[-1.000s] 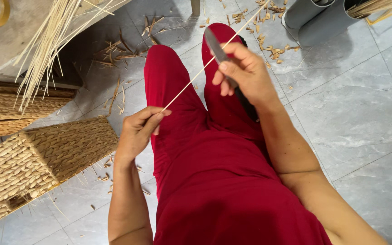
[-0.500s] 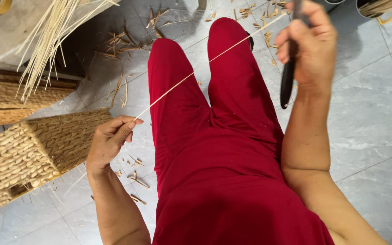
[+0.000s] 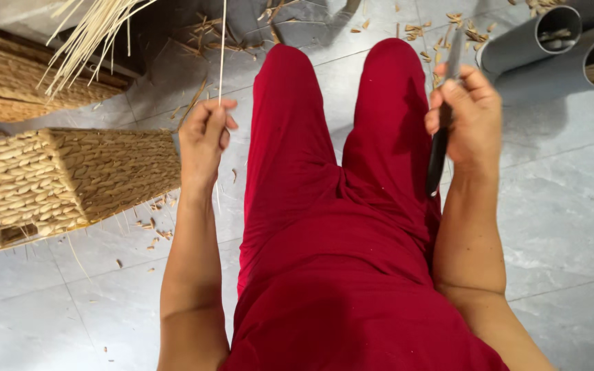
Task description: The person sits on a low stool and peels thin strips from long bamboo splints with a small knife, drawing the blade along the strip held across their lap. They set finished strips on a workbench, briefly use scissors to trim a strip, and carry bundled finished material across the room.
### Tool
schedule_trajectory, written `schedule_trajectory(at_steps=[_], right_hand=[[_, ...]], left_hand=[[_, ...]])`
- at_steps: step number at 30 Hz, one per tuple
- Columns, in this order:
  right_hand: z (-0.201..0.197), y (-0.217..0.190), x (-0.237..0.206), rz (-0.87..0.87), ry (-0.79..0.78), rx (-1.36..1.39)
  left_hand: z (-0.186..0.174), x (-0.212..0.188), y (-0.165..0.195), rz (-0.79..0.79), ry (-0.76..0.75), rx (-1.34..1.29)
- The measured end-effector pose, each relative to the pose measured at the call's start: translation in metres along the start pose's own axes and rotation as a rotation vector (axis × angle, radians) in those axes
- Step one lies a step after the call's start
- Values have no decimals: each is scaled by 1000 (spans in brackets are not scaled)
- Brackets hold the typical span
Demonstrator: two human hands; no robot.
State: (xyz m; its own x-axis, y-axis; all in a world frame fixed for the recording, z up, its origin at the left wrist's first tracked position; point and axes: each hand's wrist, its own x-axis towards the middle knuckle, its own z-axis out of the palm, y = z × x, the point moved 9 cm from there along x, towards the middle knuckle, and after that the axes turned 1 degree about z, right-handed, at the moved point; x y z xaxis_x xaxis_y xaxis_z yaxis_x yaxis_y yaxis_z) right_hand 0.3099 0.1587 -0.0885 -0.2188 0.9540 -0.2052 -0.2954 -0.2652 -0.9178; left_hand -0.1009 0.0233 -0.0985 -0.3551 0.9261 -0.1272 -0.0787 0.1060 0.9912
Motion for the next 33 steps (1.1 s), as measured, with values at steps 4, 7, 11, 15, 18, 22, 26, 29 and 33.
schedule_trajectory(at_steps=[4, 7, 11, 15, 18, 22, 26, 29, 33], right_hand=[[51, 28, 11, 140, -127, 52], [80, 37, 38, 173, -188, 53], [113, 67, 107, 304, -172, 137], [127, 113, 182, 396, -61, 80], [133, 140, 227, 435, -24, 109], [142, 159, 268, 480, 16, 102], [157, 154, 290, 477, -6, 116], [162, 129, 300, 321, -18, 184], [152, 96, 295, 120, 23, 86]], left_hand=[[-11, 58, 12, 224, 158, 170], [-12, 103, 21, 329, 254, 335], [13, 157, 44, 602, 291, 761], [52, 216, 38, 667, 248, 1046], [69, 251, 25, 634, 187, 1202], [82, 277, 26, 710, 214, 1381], [81, 284, 33, 789, 130, 1277], [71, 289, 46, 742, 3, 1083], [33, 285, 87, 963, 16, 669]])
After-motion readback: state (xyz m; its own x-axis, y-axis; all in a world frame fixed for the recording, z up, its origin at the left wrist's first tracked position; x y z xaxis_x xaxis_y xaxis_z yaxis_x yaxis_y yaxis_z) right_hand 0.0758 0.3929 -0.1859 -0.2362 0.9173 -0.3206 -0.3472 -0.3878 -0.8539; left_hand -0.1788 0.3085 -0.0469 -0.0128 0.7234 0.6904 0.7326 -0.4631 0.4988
